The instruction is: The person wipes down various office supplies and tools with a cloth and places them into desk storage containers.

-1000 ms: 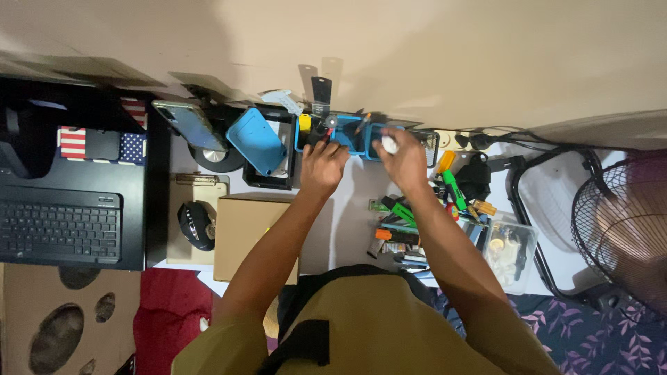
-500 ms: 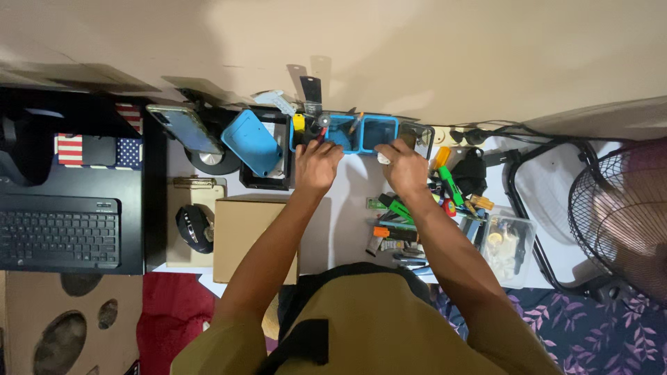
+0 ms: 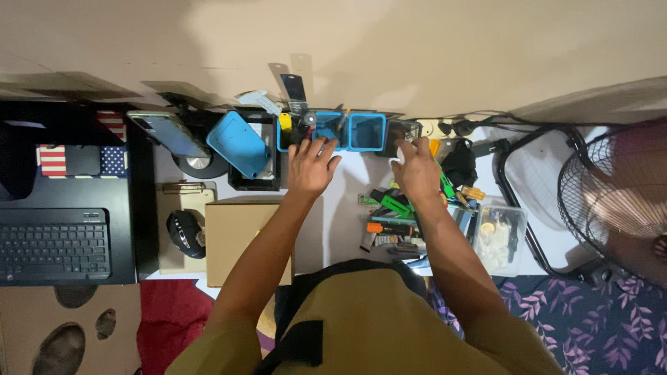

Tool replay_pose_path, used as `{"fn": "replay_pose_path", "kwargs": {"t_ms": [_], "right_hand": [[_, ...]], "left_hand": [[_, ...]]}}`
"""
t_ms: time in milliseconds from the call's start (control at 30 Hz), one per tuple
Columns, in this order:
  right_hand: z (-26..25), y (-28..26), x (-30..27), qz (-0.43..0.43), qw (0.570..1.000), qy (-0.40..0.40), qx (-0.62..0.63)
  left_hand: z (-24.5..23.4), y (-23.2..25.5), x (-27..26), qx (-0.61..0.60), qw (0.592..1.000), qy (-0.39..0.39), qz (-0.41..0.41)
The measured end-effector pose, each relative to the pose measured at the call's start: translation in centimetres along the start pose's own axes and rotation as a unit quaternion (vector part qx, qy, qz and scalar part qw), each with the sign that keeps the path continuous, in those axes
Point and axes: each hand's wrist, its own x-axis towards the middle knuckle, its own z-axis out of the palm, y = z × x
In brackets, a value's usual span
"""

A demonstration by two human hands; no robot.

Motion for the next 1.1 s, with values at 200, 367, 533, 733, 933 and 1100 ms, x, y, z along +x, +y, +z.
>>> {"fn": "replay_pose_path", "kwargs": {"t_ms": [200, 367, 533, 733, 933, 1100], "right_hand": [[1.0, 2.3, -0.9, -0.036, 0.999, 0.015, -0.015], [2.0, 2.8, -0.9, -0.04, 0.999, 0.032, -0.009], [1.9, 2.8, -0.7, -0.063, 0.998, 0.015, -0.016], [1.1, 1.8, -0.9, -0.045, 0.999, 0.011, 0.018], [-1.3, 5.9, -4.6, 0.016, 0.991, 0.053, 0.125], [-2.8, 11.5, -12.4, 0.126, 0.963, 0.071, 0.226]], "left_hand": [[1.8, 0.6, 0.3, 0.003, 1.0, 0.011, 0.022], [2.7, 0.0, -0.2, -0.007, 1.0, 0.013, 0.014], [3.0, -0.2, -0.2, -0.002, 1.0, 0.026, 0.013], [1.5, 0.6, 0.3, -0.025, 1.0, 0.014, 0.006], [-0.4, 3.7, -1.4, -0.086, 0.995, 0.015, 0.037], [1.5, 8.3, -5.4, -0.208, 0.967, -0.131, 0.071]]}}
